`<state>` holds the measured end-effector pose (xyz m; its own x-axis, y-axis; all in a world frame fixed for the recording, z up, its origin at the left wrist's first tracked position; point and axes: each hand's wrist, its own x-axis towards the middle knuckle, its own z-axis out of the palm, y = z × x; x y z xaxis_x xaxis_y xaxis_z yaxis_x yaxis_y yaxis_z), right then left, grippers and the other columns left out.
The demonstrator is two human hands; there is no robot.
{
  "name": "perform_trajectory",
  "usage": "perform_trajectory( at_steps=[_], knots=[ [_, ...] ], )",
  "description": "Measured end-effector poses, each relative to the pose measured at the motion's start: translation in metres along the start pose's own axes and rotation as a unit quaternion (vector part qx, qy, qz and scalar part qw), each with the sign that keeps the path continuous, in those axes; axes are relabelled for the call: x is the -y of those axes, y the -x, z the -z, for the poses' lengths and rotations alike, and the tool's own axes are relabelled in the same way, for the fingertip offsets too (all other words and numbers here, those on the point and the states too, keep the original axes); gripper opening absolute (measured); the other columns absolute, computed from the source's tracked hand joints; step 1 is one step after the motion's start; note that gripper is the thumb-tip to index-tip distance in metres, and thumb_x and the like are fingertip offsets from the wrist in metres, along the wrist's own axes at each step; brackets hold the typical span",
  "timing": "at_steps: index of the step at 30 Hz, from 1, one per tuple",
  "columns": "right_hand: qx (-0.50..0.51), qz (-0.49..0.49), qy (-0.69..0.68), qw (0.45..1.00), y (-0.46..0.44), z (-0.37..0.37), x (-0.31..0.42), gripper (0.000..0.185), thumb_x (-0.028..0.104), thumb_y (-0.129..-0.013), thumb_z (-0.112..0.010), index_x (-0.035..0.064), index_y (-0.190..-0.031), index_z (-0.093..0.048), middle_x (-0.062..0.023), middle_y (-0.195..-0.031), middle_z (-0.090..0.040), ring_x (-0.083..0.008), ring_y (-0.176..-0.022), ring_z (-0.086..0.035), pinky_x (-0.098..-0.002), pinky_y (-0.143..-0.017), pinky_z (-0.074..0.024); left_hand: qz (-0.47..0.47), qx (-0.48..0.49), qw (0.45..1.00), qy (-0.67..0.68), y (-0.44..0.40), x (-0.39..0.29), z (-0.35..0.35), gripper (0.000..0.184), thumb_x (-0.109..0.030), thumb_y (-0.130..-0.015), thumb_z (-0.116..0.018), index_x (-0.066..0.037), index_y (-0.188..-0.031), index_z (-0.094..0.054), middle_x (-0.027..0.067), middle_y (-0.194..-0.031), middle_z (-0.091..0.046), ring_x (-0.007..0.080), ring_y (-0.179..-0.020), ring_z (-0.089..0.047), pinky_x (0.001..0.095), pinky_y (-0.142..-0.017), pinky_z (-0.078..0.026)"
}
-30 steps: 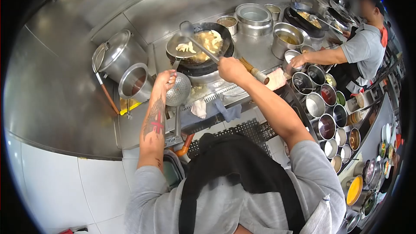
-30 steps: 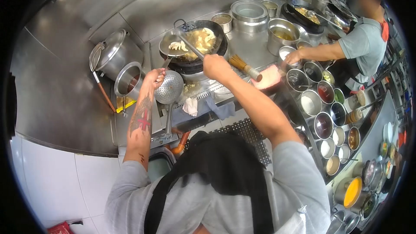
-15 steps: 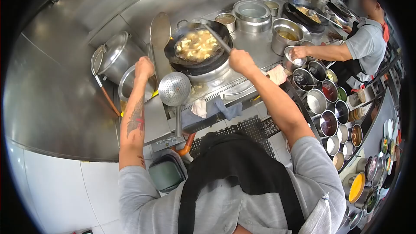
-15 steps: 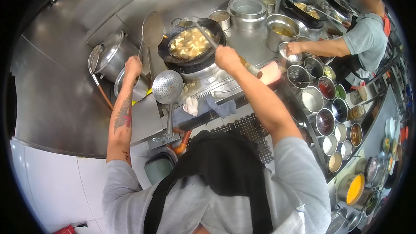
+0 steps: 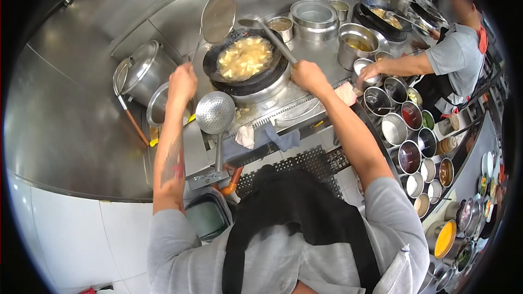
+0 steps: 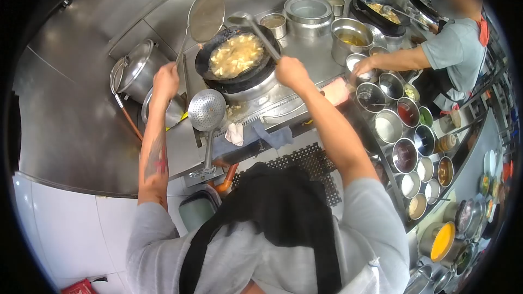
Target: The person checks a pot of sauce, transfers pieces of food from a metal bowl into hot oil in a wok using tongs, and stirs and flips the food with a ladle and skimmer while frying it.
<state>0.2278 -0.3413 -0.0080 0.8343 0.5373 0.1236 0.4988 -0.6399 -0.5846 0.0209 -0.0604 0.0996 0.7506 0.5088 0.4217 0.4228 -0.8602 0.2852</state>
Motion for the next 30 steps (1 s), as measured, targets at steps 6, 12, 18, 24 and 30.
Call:
perform_trajectory(
  at_steps=[6, 12, 18, 24, 30],
  knots=[
    [-0.016, -0.024, 0.001, 1.0, 0.058, 0.051, -0.054, 0.033, 0.026, -0.088, -0.056, -0.005, -0.095, -0.064, -0.0312, -0.092, -0.064, -0.0459, -0.094, -0.062, -0.0501, -0.086, -0.0487, -0.016, 0.196, 0.974, -0.112, -0.012, 0.02, -0.128, 0.023, -0.01, -0.079, -0.055, 0.002, -0.095, -0.068, 0.0273, -0.102, -0.064, 0.0424, -0.1, -0.062, 0.0478, -0.088, -0.05],
    [-0.022, -0.087, 0.019, 0.996, 0.097, 0.007, -0.184, 0.031, 0.025, -0.086, -0.058, -0.0028, -0.099, -0.064, -0.0297, -0.088, -0.065, -0.0458, -0.091, -0.063, -0.0519, -0.082, -0.0501, -0.011, 0.072, 0.993, -0.089, -0.018, -0.023, -0.077, 0.024, -0.016, -0.089, -0.048, -0.004, -0.099, -0.066, 0.0272, -0.102, -0.065, 0.0459, -0.098, -0.061, 0.0531, -0.087, -0.049],
    [0.041, -0.137, 0.079, 0.987, 0.119, -0.031, -0.215, 0.058, 0.031, -0.084, -0.068, -0.0001, -0.128, -0.048, -0.0291, -0.128, -0.052, -0.0441, -0.106, -0.059, -0.0479, -0.089, -0.0497, -0.028, 0.156, 0.972, -0.172, -0.034, 0.012, -0.132, 0.025, -0.012, -0.085, -0.051, -0.002, -0.102, -0.066, 0.0315, -0.101, -0.063, 0.0461, -0.099, -0.062, 0.0516, -0.089, -0.049],
    [0.192, -0.04, 0.087, 0.977, 0.23, -0.115, -0.157, 0.104, 0.042, -0.061, -0.086, 0.0024, -0.143, -0.035, -0.0221, -0.146, -0.035, -0.0393, -0.134, -0.036, -0.0453, -0.109, -0.0361, 0.007, 0.084, 0.991, -0.108, -0.03, -0.006, -0.059, 0.025, -0.008, -0.082, -0.053, 0.001, -0.1, -0.068, 0.0309, -0.1, -0.064, 0.0452, -0.101, -0.062, 0.051, -0.089, -0.05],
    [0.482, -0.026, -0.136, 0.865, 0.342, -0.253, -0.159, 0.106, 0.046, -0.073, -0.074, 0.0042, -0.151, -0.015, -0.0246, -0.155, -0.018, -0.0322, -0.144, -0.022, -0.0378, -0.114, -0.0292, 0.01, 0.159, 0.984, -0.077, -0.023, 0.068, -0.103, 0.026, -0.009, -0.083, -0.054, 0.002, -0.104, -0.065, 0.0299, -0.106, -0.063, 0.0442, -0.104, -0.061, 0.0499, -0.089, -0.05]
  ],
)
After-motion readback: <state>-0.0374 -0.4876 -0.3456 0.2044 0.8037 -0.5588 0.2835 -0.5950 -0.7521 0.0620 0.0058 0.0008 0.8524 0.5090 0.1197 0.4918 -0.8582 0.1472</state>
